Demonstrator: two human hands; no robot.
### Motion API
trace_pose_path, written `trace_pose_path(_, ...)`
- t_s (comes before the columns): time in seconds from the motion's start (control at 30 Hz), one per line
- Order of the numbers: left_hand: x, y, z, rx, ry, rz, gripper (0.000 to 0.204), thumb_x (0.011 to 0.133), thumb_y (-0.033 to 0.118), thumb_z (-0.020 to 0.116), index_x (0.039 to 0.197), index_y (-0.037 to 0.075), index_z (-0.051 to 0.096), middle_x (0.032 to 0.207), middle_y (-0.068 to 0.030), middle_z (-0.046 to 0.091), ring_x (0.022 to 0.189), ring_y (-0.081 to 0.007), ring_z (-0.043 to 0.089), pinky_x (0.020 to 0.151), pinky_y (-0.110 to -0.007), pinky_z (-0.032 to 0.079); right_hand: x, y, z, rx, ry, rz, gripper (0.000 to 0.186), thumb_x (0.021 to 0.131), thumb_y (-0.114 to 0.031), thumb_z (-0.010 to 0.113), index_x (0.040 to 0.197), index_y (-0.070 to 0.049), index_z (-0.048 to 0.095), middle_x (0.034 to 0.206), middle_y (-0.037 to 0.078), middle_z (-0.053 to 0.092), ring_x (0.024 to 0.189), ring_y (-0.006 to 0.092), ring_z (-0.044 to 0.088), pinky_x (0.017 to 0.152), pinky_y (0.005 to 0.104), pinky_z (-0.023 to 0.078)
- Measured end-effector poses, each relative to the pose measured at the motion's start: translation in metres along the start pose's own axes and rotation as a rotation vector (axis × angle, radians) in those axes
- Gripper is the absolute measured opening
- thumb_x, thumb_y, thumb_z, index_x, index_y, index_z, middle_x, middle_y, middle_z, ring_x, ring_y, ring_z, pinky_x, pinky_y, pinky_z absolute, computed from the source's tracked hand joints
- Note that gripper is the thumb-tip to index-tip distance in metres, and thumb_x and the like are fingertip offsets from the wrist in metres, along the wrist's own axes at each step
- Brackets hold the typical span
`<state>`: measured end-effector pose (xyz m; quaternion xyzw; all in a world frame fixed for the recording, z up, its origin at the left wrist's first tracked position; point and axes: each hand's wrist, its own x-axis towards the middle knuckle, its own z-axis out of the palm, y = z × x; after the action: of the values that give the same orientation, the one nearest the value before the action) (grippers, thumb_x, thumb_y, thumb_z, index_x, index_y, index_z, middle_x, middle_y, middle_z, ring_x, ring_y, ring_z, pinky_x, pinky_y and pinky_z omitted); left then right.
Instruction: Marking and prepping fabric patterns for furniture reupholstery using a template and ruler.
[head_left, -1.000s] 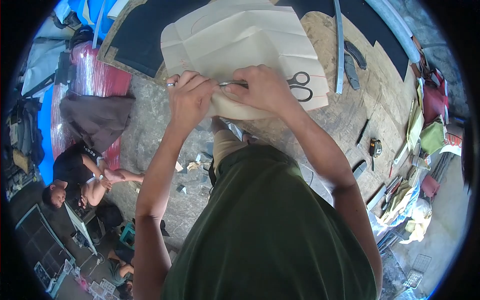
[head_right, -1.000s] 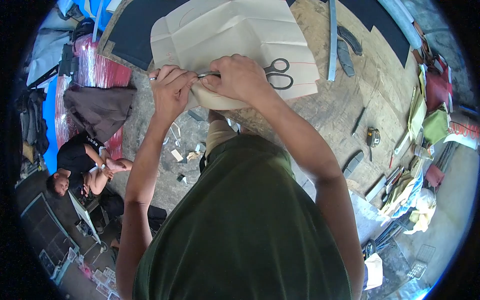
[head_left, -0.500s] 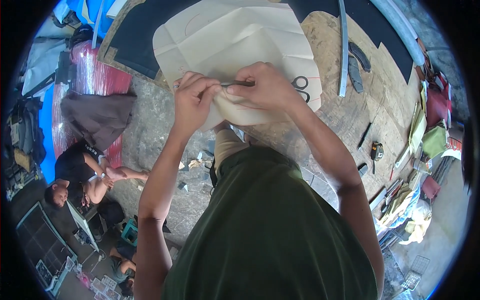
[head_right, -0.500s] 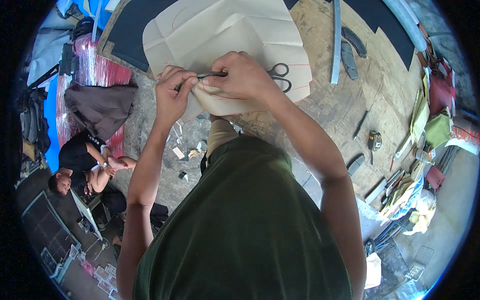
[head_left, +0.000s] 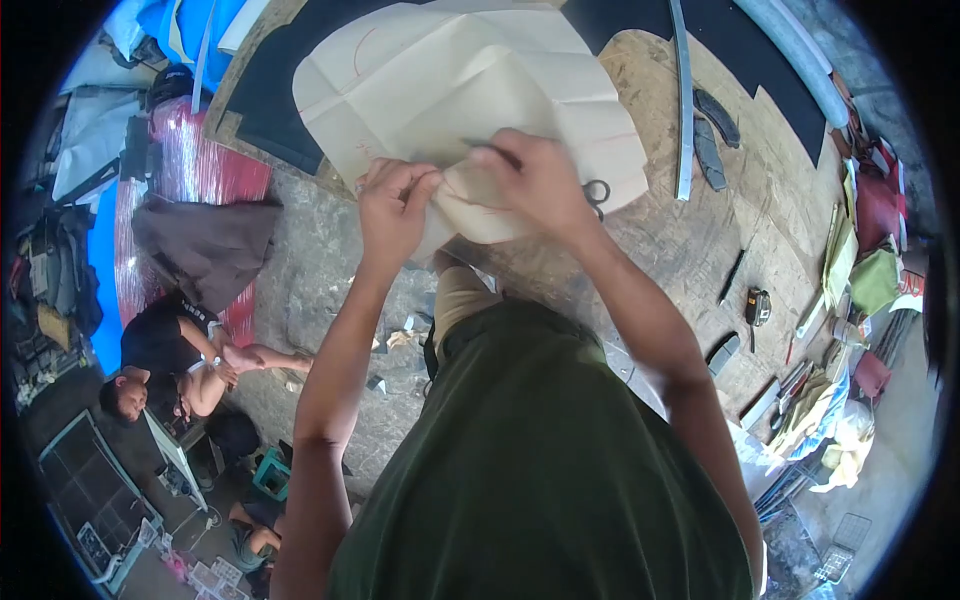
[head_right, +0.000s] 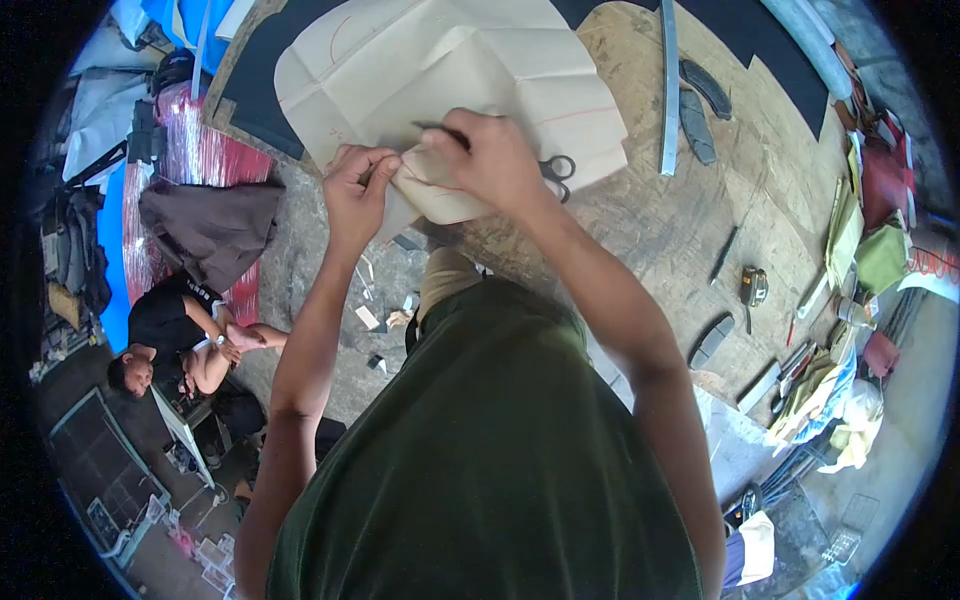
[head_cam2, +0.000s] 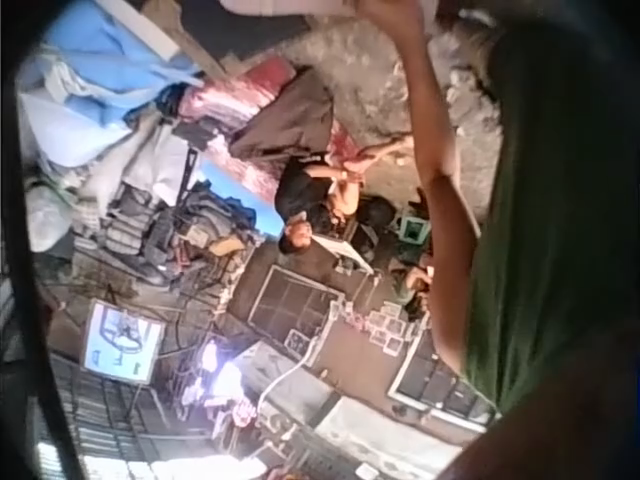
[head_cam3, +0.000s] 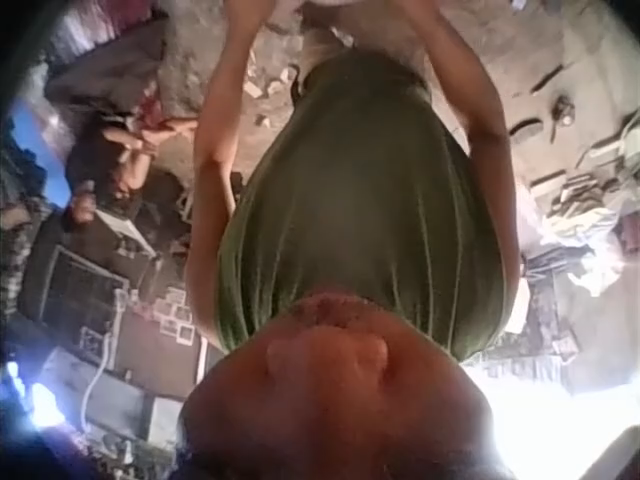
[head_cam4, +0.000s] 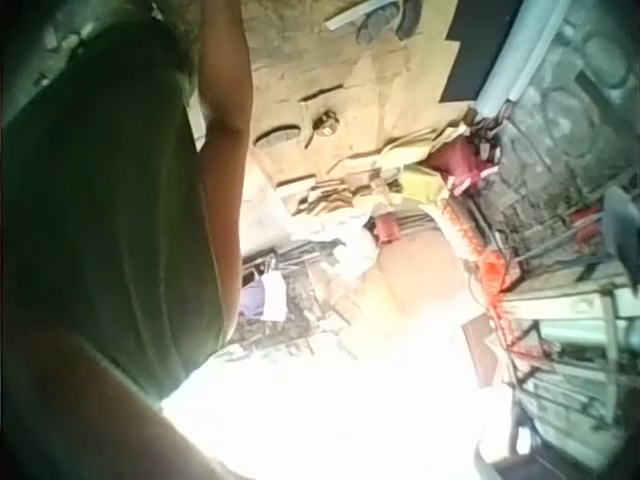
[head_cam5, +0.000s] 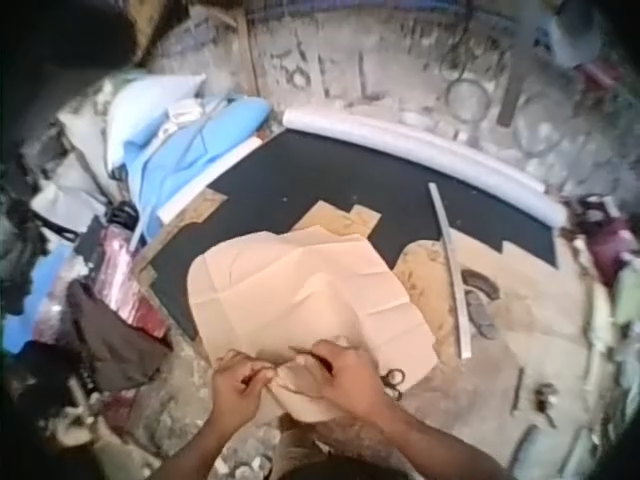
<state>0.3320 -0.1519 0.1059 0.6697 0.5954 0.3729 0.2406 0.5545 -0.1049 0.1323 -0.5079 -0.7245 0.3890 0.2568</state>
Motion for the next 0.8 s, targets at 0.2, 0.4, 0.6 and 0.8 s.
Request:
trace_pose_path(0.2,-0.042,-0.048,0.032,0.168,-0.115,0.003,0.014,0.086,0.017,0.079,0.097,0.007,0.079,0.112,-0.0059,0.072,0.109,-0.0277,0.062,0.098,-0.043,0.045,-0.029,0.067,0.015,-0.162,0.078,0.134,0.029,0.096,-0.033,0.071,0.093,-0.004,0.071,0.077,0.016,0.072,0.070,0.0396,0.067,0.066,0.0474,0.053)
trace_pose_path(0.4,-0.058,-0.072,0.054,0.258,-0.078,0.153,0.022,0.083,0.018,0.079,0.103,0.008,0.079,0.142,-0.0065,0.063,0.135,-0.0332,0.055,0.111,-0.052,0.040,-0.056,0.117,0.050,-0.374,0.107,0.141,0.030,0.097,-0.036,0.068,0.100,-0.005,0.070,0.084,0.014,0.074,0.075,0.0412,0.068,0.069,0.0488,0.054)
trace_pose_path(0.6,-0.060,-0.079,0.068,0.315,-0.079,0.124,0.029,0.083,0.019,0.082,0.108,0.005,0.077,0.152,-0.0063,0.060,0.149,-0.0352,0.046,0.118,-0.050,0.036,-0.053,0.122,0.054,-0.495,0.080,0.157,0.030,0.100,-0.037,0.066,0.102,-0.008,0.067,0.093,0.016,0.075,0.078,0.0430,0.072,0.068,0.0509,0.057)
trace_pose_path(0.8,-0.061,-0.084,0.075,0.328,-0.042,0.107,0.018,0.085,0.013,0.077,0.101,0.004,0.075,0.149,-0.0116,0.063,0.143,-0.0364,0.052,0.117,-0.056,0.038,-0.053,0.123,0.057,-0.514,0.103,0.171,0.032,0.100,-0.040,0.065,0.101,-0.008,0.066,0.090,0.016,0.075,0.077,0.0423,0.071,0.069,0.0509,0.057)
